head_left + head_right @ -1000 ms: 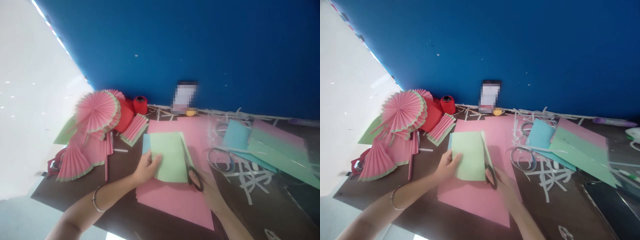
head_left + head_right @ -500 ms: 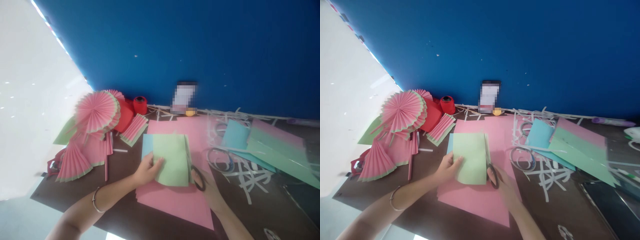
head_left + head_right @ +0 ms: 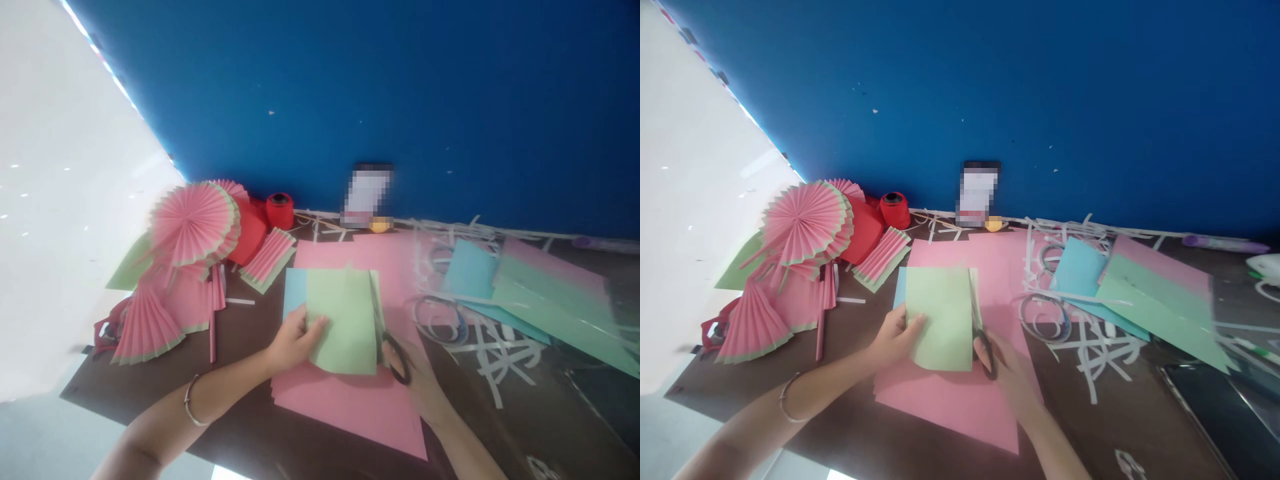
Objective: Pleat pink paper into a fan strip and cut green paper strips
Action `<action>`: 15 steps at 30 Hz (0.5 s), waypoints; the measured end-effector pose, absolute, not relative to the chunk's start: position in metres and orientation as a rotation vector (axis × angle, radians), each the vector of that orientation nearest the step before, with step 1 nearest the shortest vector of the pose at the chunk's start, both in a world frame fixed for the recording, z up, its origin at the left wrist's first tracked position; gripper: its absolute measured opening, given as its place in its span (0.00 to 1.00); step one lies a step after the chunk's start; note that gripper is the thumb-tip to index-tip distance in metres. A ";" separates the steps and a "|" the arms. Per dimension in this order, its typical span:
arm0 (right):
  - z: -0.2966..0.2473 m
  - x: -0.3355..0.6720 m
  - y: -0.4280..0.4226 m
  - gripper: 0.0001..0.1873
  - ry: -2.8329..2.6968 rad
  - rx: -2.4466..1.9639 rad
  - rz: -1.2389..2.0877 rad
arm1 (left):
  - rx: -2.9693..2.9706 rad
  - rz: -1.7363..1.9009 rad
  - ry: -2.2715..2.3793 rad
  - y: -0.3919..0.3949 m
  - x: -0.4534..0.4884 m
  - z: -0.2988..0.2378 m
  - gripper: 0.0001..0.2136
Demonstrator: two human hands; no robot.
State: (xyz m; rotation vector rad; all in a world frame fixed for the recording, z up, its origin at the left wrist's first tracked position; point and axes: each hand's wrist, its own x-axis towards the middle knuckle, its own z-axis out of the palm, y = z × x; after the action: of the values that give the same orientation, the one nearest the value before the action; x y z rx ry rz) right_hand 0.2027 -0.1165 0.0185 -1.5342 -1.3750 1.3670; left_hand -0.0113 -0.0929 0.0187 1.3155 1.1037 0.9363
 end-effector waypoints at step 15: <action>0.019 0.195 -0.120 0.25 -1.348 -1.616 1.303 | 1.279 0.918 1.078 -0.097 -0.009 0.022 0.17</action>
State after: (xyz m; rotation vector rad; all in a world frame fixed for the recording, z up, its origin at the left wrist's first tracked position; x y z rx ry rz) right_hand 0.1953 -0.1201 0.0193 -1.6157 -1.3480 1.3033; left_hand -0.0088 -0.0968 0.0216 1.2792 1.0780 0.9184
